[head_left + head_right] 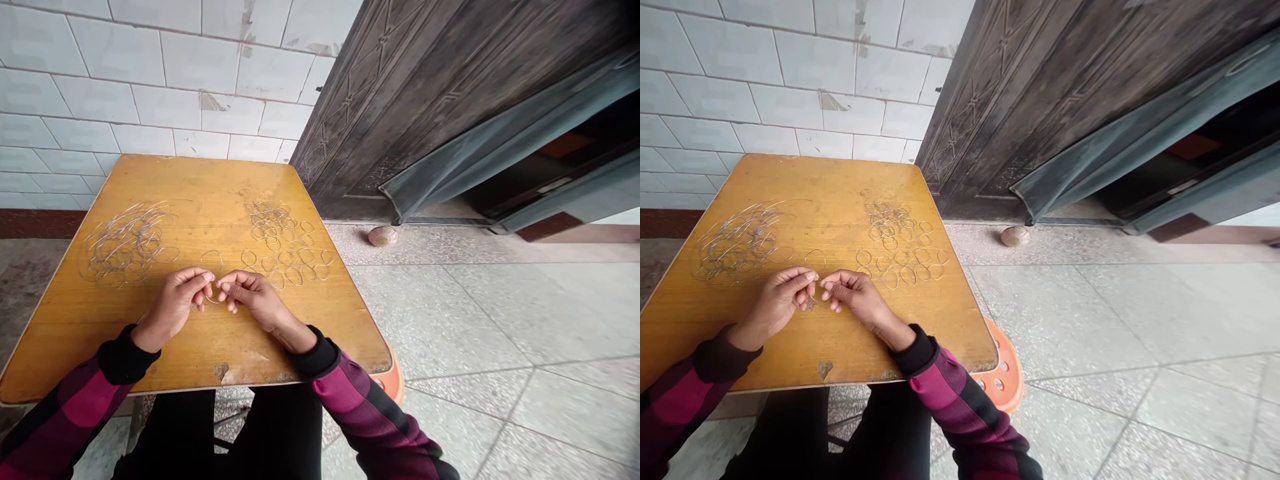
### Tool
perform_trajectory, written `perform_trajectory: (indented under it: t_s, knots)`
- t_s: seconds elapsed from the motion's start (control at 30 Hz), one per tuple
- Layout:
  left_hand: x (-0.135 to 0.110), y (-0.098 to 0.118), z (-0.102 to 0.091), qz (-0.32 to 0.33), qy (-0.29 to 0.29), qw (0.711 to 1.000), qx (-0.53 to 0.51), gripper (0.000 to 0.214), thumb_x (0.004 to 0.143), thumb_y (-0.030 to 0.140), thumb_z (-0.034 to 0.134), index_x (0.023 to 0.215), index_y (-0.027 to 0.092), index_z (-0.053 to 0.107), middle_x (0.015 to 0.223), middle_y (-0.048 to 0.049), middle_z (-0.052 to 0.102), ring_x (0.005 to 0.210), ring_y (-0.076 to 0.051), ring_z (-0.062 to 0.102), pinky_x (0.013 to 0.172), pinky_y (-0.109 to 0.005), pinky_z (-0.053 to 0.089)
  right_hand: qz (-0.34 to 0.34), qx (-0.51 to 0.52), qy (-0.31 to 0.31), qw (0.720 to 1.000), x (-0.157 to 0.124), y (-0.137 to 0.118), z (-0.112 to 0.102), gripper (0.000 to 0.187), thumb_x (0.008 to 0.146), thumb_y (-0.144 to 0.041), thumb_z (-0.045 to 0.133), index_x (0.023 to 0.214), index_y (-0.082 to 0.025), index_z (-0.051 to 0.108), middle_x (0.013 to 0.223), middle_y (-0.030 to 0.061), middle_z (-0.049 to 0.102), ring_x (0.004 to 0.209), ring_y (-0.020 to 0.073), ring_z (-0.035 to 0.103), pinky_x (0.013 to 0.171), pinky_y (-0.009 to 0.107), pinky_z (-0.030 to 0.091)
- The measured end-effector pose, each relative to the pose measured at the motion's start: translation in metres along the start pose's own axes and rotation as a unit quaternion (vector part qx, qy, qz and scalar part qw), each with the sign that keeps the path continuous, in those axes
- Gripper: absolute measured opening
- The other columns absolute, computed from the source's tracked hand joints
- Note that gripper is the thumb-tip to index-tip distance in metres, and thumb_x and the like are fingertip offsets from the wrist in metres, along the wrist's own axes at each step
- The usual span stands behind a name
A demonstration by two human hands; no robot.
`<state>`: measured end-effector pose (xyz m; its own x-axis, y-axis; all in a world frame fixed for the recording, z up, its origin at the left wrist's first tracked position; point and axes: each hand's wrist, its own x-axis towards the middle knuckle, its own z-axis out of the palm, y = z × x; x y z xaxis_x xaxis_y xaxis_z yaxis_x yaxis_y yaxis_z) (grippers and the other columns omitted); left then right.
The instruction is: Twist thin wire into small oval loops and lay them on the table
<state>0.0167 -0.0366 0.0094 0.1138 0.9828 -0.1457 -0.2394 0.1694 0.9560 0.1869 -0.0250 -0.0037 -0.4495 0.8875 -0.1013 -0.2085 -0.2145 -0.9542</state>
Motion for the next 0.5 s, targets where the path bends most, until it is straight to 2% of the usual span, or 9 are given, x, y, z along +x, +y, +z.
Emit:
perform_trajectory:
  t_s: [0.2, 0.37, 0.5]
  knots:
    - [0.0016, 0.0008, 0.0018, 0.035, 0.034, 0.999, 0.017, 0.023, 0.075, 0.033, 0.067, 0.062, 0.014, 0.060, 0.055, 0.0034, 0.054, 0.042, -0.004, 0.041, 0.041, -0.018, 0.036, -0.010, -0.025, 0.001, 1.000, 0.0003, 0.0016, -0.0004, 0.025, 0.078, -0.042, 0.072, 0.085, -0.017, 0.070, 0.077, 0.0000, 0.068, 0.054, 0.0054, 0.055, 0.051, 0.020, 0.044]
    - [0.0015, -0.0017, 0.0018, 0.025, 0.013, 0.999, 0.026, 0.023, 0.075, 0.034, 0.067, 0.065, 0.014, 0.060, 0.057, 0.0029, 0.055, 0.043, -0.005, 0.042, 0.042, -0.019, 0.037, -0.022, -0.060, 0.005, 0.998, 0.0007, 0.0033, -0.0027, 0.026, 0.079, -0.042, 0.071, 0.085, -0.017, 0.069, 0.076, 0.0004, 0.067, 0.056, 0.0063, 0.055, 0.053, 0.020, 0.046]
    - [0.0004, -0.0046, 0.0014, 0.026, -0.009, 0.998, 0.051, 0.024, 0.076, 0.036, 0.067, 0.068, 0.014, 0.062, 0.061, 0.0017, 0.057, 0.046, -0.006, 0.045, 0.045, -0.020, 0.040, -0.064, -0.093, 0.026, 0.993, 0.0011, 0.0044, -0.0048, 0.030, 0.078, -0.044, 0.071, 0.091, -0.018, 0.067, 0.074, -0.0002, 0.065, 0.056, 0.0070, 0.055, 0.054, 0.022, 0.048]
